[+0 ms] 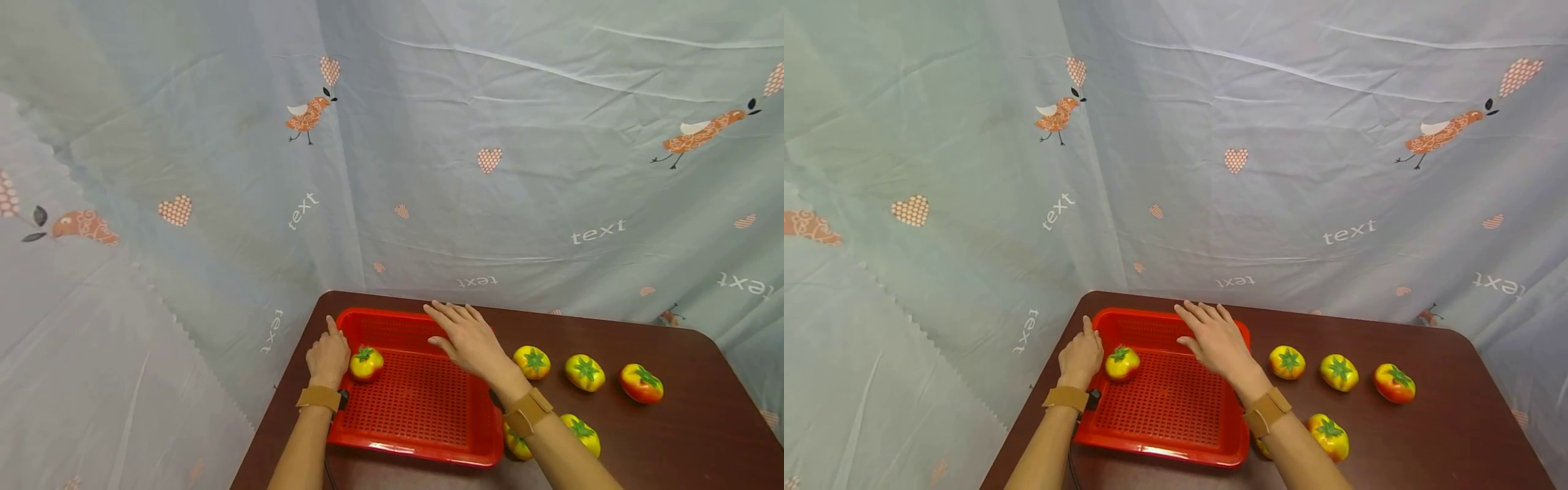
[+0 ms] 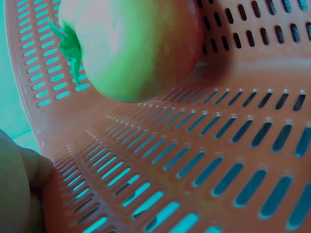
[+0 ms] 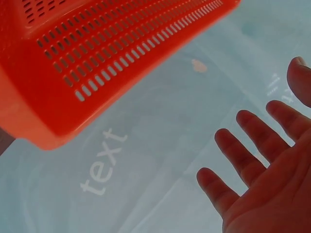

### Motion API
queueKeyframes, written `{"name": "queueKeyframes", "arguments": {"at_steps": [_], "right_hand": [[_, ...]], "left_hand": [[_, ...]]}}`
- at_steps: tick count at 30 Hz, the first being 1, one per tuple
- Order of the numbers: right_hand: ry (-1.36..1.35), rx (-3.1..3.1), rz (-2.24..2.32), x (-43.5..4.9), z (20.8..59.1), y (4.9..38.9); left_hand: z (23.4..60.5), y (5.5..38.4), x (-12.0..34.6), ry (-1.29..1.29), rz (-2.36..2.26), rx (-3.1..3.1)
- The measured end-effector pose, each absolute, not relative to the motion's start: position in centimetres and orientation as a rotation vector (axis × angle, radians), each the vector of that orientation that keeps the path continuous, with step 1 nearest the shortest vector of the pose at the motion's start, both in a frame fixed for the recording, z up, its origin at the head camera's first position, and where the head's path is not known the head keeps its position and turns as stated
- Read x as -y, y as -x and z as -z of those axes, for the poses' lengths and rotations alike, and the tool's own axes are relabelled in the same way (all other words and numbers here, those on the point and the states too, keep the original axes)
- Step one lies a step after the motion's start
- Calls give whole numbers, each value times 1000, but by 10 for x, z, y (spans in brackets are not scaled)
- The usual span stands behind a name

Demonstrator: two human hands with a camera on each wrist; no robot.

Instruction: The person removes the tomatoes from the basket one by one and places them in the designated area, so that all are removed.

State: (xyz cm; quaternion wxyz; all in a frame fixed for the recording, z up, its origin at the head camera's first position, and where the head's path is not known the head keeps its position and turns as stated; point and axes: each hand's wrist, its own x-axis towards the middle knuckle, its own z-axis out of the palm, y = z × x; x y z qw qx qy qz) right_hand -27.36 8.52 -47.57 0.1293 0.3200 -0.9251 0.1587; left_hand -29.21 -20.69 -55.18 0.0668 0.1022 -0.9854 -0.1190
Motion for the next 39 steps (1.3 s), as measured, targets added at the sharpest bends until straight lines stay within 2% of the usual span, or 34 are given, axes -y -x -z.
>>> {"name": "queueKeyframes", "arguments": {"at_steps": [39], "right_hand": [[-1097, 2840, -284, -7, 514, 279]], "left_hand": [[550, 291, 206, -318, 368, 2980]]}}
